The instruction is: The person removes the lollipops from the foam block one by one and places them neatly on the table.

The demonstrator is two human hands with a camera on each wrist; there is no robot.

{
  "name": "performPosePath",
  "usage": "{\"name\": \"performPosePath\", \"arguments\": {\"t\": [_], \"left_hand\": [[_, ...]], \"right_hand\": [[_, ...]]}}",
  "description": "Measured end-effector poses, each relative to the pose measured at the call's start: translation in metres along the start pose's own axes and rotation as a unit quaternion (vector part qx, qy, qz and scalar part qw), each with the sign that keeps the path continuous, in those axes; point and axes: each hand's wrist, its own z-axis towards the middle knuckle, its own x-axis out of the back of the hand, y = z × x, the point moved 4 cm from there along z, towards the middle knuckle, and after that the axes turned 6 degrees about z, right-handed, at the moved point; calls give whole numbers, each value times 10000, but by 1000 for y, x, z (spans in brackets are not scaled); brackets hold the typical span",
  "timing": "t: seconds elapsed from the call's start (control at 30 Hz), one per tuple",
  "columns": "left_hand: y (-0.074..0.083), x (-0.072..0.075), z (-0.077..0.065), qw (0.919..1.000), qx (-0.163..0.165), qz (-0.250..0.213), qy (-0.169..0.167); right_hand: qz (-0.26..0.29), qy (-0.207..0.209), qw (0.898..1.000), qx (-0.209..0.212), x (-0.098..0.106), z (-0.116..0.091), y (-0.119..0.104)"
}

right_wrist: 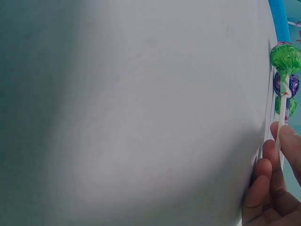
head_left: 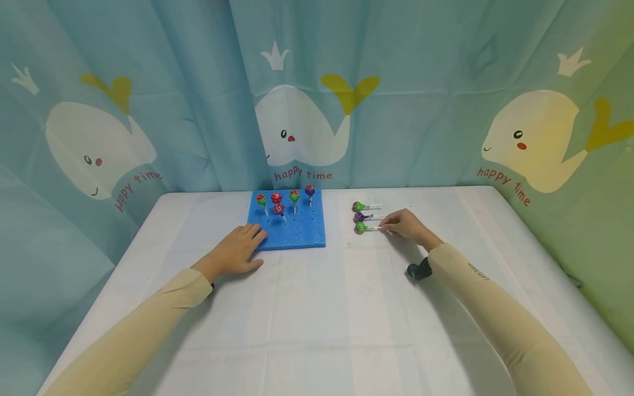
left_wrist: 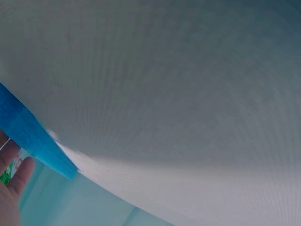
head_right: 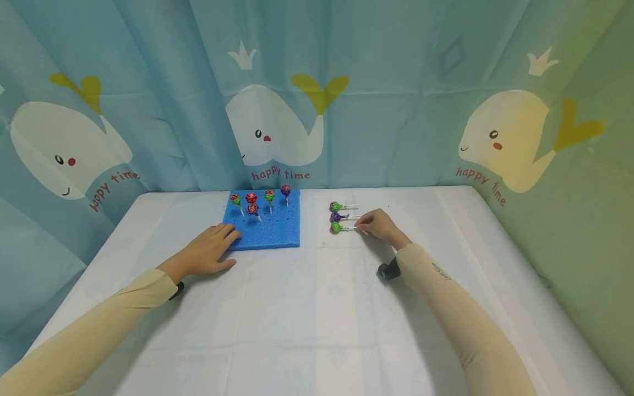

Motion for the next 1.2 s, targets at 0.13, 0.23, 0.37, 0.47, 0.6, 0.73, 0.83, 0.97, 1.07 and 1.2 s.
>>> {"name": "performPosePath", "arguments": {"t": [0.13,0.23,0.37,0.47,0.6,0.73,0.83,0.97,1.07,1.2], "left_hand": [[0,0,0,10000,4,15,-1],[0,0,-1,10000,17,19,-27],[0,0,-1,10000,29,13,-52],[0,1,-1,10000,31,21,-40],[0,1,-1,10000,36,42,-20],[0,1,0,10000,2,47,29],[1,3,0,9999,-61,34,108],[2,4,0,9998,-104,5,158],[2,3,0,9999,-92,26,133],[1,4,-1,9999,-82,70,111]], "right_hand": [[16,-5,10000,-3,1,1,3],[18,-17,10000,-11,2,1,4],[45,-22,10000,-21,2,0,2],[145,-32,9999,-56,2,-1,-1],[316,-4,9995,-30,1,2,-5],[387,49,9992,78,0,6,-12],[341,64,9993,168,-1,7,-17],[287,78,9994,151,-2,8,-20],[139,106,9998,104,-1,8,-20],[-300,119,9993,161,2,6,-17]]}}
